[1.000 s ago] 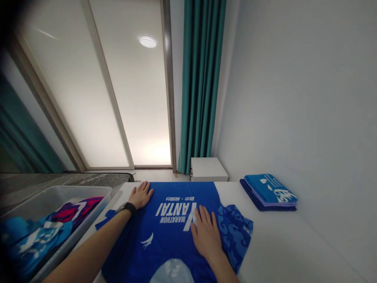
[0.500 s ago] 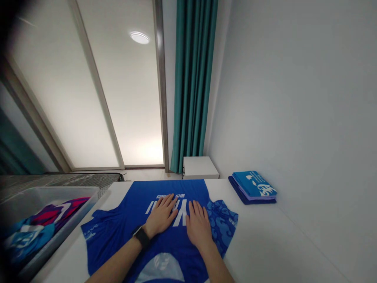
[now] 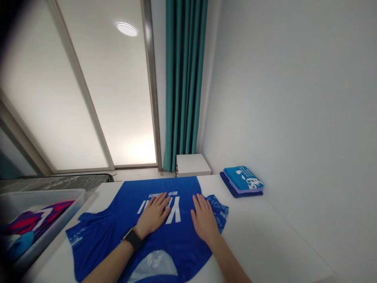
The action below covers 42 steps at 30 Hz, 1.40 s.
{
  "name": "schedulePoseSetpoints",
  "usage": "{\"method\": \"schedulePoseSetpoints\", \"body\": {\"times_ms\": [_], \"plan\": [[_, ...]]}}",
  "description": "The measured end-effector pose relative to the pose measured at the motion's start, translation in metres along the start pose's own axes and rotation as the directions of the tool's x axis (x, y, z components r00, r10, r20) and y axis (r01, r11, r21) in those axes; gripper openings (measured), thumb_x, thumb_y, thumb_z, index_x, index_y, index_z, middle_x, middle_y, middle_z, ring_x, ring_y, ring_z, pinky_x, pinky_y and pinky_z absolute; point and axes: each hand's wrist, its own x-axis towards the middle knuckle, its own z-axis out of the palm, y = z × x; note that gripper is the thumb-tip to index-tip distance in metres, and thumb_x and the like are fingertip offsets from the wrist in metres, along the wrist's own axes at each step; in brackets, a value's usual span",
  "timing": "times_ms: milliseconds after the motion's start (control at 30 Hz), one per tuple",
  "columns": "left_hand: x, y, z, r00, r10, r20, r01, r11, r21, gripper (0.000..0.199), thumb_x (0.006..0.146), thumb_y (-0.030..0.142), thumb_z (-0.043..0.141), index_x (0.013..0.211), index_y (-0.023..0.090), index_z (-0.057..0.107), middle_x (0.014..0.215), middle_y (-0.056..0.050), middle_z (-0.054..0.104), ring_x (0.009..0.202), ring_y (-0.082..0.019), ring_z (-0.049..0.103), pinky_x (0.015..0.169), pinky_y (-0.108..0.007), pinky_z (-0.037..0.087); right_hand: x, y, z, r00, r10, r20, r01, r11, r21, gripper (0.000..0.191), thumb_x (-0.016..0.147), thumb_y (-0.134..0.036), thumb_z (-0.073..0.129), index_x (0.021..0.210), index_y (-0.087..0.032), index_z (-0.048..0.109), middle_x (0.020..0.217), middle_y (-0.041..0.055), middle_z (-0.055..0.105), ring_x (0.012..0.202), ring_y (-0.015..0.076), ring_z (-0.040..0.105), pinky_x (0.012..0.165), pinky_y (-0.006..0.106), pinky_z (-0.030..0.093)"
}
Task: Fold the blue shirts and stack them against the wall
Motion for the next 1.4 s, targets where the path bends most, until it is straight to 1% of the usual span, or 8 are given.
{"method": "schedulePoseSetpoints", "body": {"times_ms": [200, 400, 567, 700, 800, 967, 1233, 1400], "plan": [[0.000, -0.002, 0.003, 1.000, 0.014, -0.022, -0.014, 1.000, 0.001, 0.050, 0.097, 0.044, 0.032, 0.141, 0.024, 0.047, 0.151, -0.007, 0.038, 0.142, -0.024, 0.030, 0.117, -0.046, 0.022, -0.029, 0.050, 0.003, 0.998, 0.051, 0.031, -0.048, 0.995, -0.086, 0.061, 0.098, -0.047, 0.023, 0.150, -0.015, 0.030, 0.156, 0.0072, 0.026, 0.144, 0.0229, 0.022, 0.118, 0.043, 0.015], [0.002, 0.006, -0.001, 0.998, 0.042, -0.041, -0.042, 0.999, 0.016, 0.049, 0.097, 0.042, 0.035, 0.140, 0.021, 0.048, 0.151, -0.011, 0.039, 0.140, -0.027, 0.033, 0.116, -0.049, 0.021, -0.033, 0.058, 0.008, 0.992, 0.121, -0.021, -0.122, 0.978, -0.169, 0.063, 0.097, -0.048, 0.026, 0.150, -0.013, 0.030, 0.157, 0.0094, 0.022, 0.145, 0.0251, 0.019, 0.117, 0.044, 0.016], [0.002, 0.057, -0.008, 0.984, 0.179, 0.014, -0.178, 0.982, -0.062, 0.057, 0.097, 0.046, 0.035, 0.145, 0.016, 0.040, 0.152, -0.012, 0.037, 0.140, -0.027, 0.033, 0.115, -0.048, 0.025, -0.032, 0.057, 0.009, 0.993, 0.105, -0.059, -0.114, 0.976, -0.183, 0.063, 0.097, -0.047, 0.027, 0.149, -0.013, 0.030, 0.156, 0.0099, 0.024, 0.144, 0.0256, 0.021, 0.116, 0.045, 0.018], [-0.013, 0.105, -0.007, 0.934, 0.352, 0.058, -0.336, 0.923, -0.185, 0.065, 0.096, 0.054, 0.033, 0.149, 0.017, 0.031, 0.154, -0.011, 0.031, 0.143, -0.026, 0.028, 0.117, -0.045, 0.022, -0.034, 0.059, 0.010, 0.994, 0.086, -0.061, -0.095, 0.980, -0.173, 0.063, 0.097, -0.047, 0.026, 0.149, -0.011, 0.032, 0.154, 0.0103, 0.029, 0.144, 0.0253, 0.023, 0.116, 0.046, 0.018], [-0.028, 0.123, -0.002, 0.906, 0.418, 0.068, -0.386, 0.881, -0.275, 0.069, 0.095, 0.057, 0.033, 0.151, 0.018, 0.025, 0.156, -0.010, 0.027, 0.144, -0.025, 0.022, 0.119, -0.045, 0.015, -0.033, 0.061, 0.009, 0.997, 0.062, -0.056, -0.071, 0.983, -0.170, 0.063, 0.097, -0.047, 0.025, 0.148, -0.011, 0.034, 0.153, 0.0109, 0.031, 0.143, 0.0256, 0.024, 0.116, 0.046, 0.017], [-0.039, 0.126, -0.001, 0.896, 0.435, 0.087, -0.388, 0.864, -0.321, 0.073, 0.093, 0.060, 0.035, 0.152, 0.019, 0.022, 0.158, -0.009, 0.023, 0.146, -0.026, 0.017, 0.120, -0.046, 0.007, -0.031, 0.062, 0.006, 0.998, 0.050, -0.044, -0.056, 0.988, -0.142, 0.063, 0.096, -0.046, 0.029, 0.148, -0.011, 0.034, 0.154, 0.0098, 0.031, 0.143, 0.0258, 0.024, 0.116, 0.046, 0.016], [-0.038, 0.126, -0.007, 0.896, 0.432, 0.103, -0.379, 0.864, -0.331, 0.071, 0.094, 0.059, 0.034, 0.151, 0.018, 0.026, 0.158, -0.008, 0.020, 0.146, -0.025, 0.016, 0.120, -0.046, 0.008, -0.025, 0.062, 0.010, 0.950, 0.283, -0.129, -0.300, 0.944, -0.137, 0.060, 0.094, -0.041, 0.034, 0.145, -0.009, 0.039, 0.151, 0.0150, 0.036, 0.140, 0.0293, 0.030, 0.114, 0.051, 0.016], [-0.038, 0.125, -0.004, 0.892, 0.443, 0.091, -0.396, 0.862, -0.317, 0.068, 0.096, 0.056, 0.031, 0.151, 0.018, 0.024, 0.158, -0.009, 0.022, 0.146, -0.025, 0.018, 0.119, -0.047, 0.010, -0.026, 0.076, 0.008, 0.918, 0.327, -0.225, -0.361, 0.923, -0.131, 0.052, 0.095, -0.032, 0.033, 0.141, -0.011, 0.043, 0.141, 0.0158, 0.049, 0.131, 0.0265, 0.042, 0.110, 0.042, 0.025]]}}
